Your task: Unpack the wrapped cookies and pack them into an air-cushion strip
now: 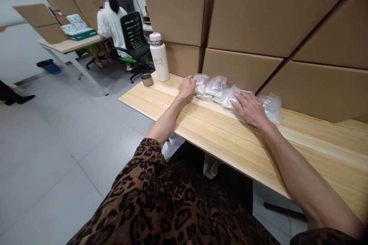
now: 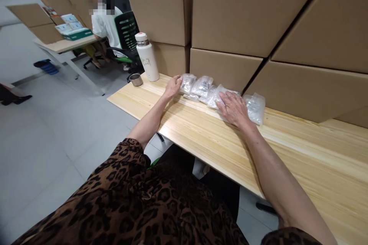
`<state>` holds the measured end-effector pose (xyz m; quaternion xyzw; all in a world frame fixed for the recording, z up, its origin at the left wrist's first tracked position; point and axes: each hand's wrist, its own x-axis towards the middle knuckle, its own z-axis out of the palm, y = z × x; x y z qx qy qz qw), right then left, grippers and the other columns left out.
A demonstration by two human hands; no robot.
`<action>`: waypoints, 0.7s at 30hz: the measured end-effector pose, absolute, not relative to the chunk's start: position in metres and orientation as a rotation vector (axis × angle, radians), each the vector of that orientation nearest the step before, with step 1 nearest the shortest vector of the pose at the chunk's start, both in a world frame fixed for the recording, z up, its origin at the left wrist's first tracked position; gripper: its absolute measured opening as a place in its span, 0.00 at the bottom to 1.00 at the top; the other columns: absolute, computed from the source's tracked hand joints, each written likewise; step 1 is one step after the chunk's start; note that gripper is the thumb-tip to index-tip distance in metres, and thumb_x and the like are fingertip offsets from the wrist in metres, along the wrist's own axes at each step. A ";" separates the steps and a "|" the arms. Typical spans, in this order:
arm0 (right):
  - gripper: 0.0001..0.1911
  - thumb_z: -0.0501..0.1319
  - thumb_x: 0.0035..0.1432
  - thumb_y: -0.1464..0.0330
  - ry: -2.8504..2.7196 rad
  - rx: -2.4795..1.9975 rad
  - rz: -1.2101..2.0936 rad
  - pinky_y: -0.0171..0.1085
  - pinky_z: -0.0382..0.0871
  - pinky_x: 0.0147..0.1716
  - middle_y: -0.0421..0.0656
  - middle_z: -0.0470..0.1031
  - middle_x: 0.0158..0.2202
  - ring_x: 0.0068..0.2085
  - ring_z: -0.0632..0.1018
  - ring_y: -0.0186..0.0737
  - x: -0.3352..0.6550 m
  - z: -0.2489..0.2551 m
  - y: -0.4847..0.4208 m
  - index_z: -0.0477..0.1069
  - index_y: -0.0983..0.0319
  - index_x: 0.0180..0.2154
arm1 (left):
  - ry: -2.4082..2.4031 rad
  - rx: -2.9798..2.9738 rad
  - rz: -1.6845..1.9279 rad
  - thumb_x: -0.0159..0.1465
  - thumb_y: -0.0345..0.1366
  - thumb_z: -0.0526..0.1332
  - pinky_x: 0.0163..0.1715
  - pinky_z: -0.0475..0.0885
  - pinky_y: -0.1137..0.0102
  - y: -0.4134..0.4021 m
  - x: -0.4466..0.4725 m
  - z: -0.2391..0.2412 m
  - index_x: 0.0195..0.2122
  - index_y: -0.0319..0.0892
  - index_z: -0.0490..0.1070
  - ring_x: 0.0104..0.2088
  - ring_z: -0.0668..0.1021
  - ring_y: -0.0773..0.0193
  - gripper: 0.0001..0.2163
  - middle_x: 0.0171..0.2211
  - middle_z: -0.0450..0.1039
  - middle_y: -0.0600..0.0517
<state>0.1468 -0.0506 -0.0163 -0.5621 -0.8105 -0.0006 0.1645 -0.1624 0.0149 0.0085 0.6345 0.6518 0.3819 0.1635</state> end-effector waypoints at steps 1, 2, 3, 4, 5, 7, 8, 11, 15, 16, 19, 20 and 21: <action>0.36 0.44 0.76 0.53 -2.304 -1.609 0.000 0.64 0.58 0.73 0.58 0.64 0.74 0.74 0.65 0.64 0.147 -0.015 -0.052 0.66 0.66 0.72 | 1.879 1.813 1.050 0.77 0.45 0.54 0.70 0.66 0.56 0.013 -0.161 0.008 0.67 0.38 0.72 0.69 0.74 0.47 0.24 0.66 0.75 0.37; 0.36 0.44 0.76 0.52 -2.298 -1.618 0.005 0.65 0.57 0.73 0.57 0.64 0.75 0.75 0.64 0.64 0.147 -0.013 -0.054 0.66 0.65 0.72 | 1.886 1.811 1.042 0.76 0.46 0.55 0.70 0.66 0.55 0.012 -0.161 0.008 0.67 0.37 0.72 0.70 0.74 0.46 0.25 0.67 0.75 0.36; 0.36 0.44 0.76 0.51 -2.290 -1.630 0.004 0.66 0.55 0.73 0.57 0.63 0.75 0.75 0.63 0.65 0.148 -0.011 -0.056 0.66 0.64 0.73 | 1.897 1.811 1.032 0.76 0.46 0.55 0.70 0.65 0.54 0.011 -0.160 0.008 0.68 0.37 0.71 0.70 0.73 0.46 0.25 0.67 0.74 0.36; 0.36 0.44 0.76 0.50 -2.276 -1.644 -0.004 0.68 0.53 0.74 0.56 0.61 0.76 0.76 0.61 0.65 0.148 -0.008 -0.059 0.65 0.62 0.73 | 1.909 1.807 1.023 0.75 0.47 0.56 0.71 0.65 0.53 0.009 -0.159 0.008 0.68 0.38 0.70 0.71 0.73 0.45 0.26 0.68 0.73 0.36; 0.37 0.44 0.76 0.49 -2.257 -1.660 -0.019 0.70 0.51 0.74 0.55 0.59 0.77 0.77 0.59 0.66 0.149 -0.007 -0.062 0.65 0.60 0.74 | 1.920 1.802 1.019 0.75 0.47 0.56 0.71 0.64 0.53 0.008 -0.159 0.007 0.69 0.38 0.70 0.71 0.72 0.45 0.26 0.68 0.73 0.36; 0.37 0.44 0.75 0.47 -2.224 -1.703 -0.032 0.72 0.48 0.74 0.54 0.54 0.79 0.79 0.54 0.67 0.151 -0.006 -0.067 0.63 0.58 0.75 | 1.932 1.797 1.012 0.75 0.47 0.57 0.71 0.64 0.51 0.007 -0.157 0.006 0.69 0.40 0.69 0.71 0.71 0.44 0.26 0.69 0.72 0.36; 0.38 0.43 0.76 0.47 -2.220 -1.725 -0.018 0.73 0.48 0.73 0.54 0.53 0.79 0.79 0.54 0.68 0.151 -0.007 -0.068 0.61 0.58 0.75 | 1.933 1.796 1.009 0.75 0.47 0.57 0.71 0.63 0.51 0.006 -0.157 0.006 0.70 0.40 0.69 0.71 0.71 0.44 0.27 0.69 0.72 0.36; 0.38 0.41 0.76 0.49 -2.247 -1.763 0.069 0.72 0.51 0.73 0.55 0.54 0.79 0.78 0.57 0.65 0.152 -0.010 -0.071 0.58 0.59 0.77 | 1.923 1.789 1.017 0.74 0.47 0.59 0.72 0.63 0.52 0.007 -0.157 0.008 0.70 0.39 0.68 0.72 0.71 0.44 0.27 0.69 0.72 0.36; 0.38 0.40 0.76 0.47 -2.239 -1.782 0.099 0.72 0.47 0.74 0.52 0.52 0.80 0.79 0.54 0.64 0.152 -0.004 -0.073 0.56 0.57 0.77 | 1.919 1.736 1.083 0.77 0.46 0.51 0.69 0.67 0.58 0.011 -0.161 0.015 0.69 0.36 0.69 0.69 0.75 0.49 0.26 0.68 0.74 0.36; 0.39 0.41 0.76 0.46 -2.217 -1.795 0.086 0.73 0.46 0.74 0.52 0.50 0.81 0.80 0.52 0.65 0.153 -0.002 -0.073 0.56 0.56 0.77 | 1.924 1.723 1.098 0.78 0.46 0.48 0.69 0.68 0.59 0.012 -0.163 0.017 0.69 0.34 0.68 0.68 0.76 0.50 0.27 0.67 0.74 0.36; 0.41 0.41 0.74 0.43 -2.133 -1.848 0.065 0.77 0.44 0.72 0.52 0.43 0.82 0.80 0.47 0.72 0.157 0.002 -0.075 0.55 0.55 0.78 | 1.947 1.705 1.104 0.79 0.46 0.46 0.68 0.68 0.61 0.011 -0.166 0.021 0.70 0.34 0.67 0.68 0.76 0.52 0.28 0.67 0.74 0.36; 0.42 0.41 0.74 0.42 -2.126 -1.864 0.076 0.78 0.45 0.71 0.53 0.44 0.82 0.80 0.48 0.73 0.159 0.002 -0.075 0.54 0.55 0.78 | 1.952 1.704 1.093 0.79 0.47 0.47 0.68 0.68 0.61 0.009 -0.165 0.021 0.70 0.35 0.68 0.68 0.76 0.52 0.27 0.67 0.74 0.37; 0.42 0.41 0.74 0.43 -2.133 -1.876 0.092 0.78 0.45 0.71 0.53 0.46 0.81 0.79 0.50 0.73 0.160 0.001 -0.075 0.55 0.55 0.78 | 1.953 1.701 1.083 0.78 0.48 0.49 0.68 0.68 0.60 0.007 -0.163 0.021 0.69 0.36 0.69 0.68 0.76 0.51 0.27 0.67 0.74 0.37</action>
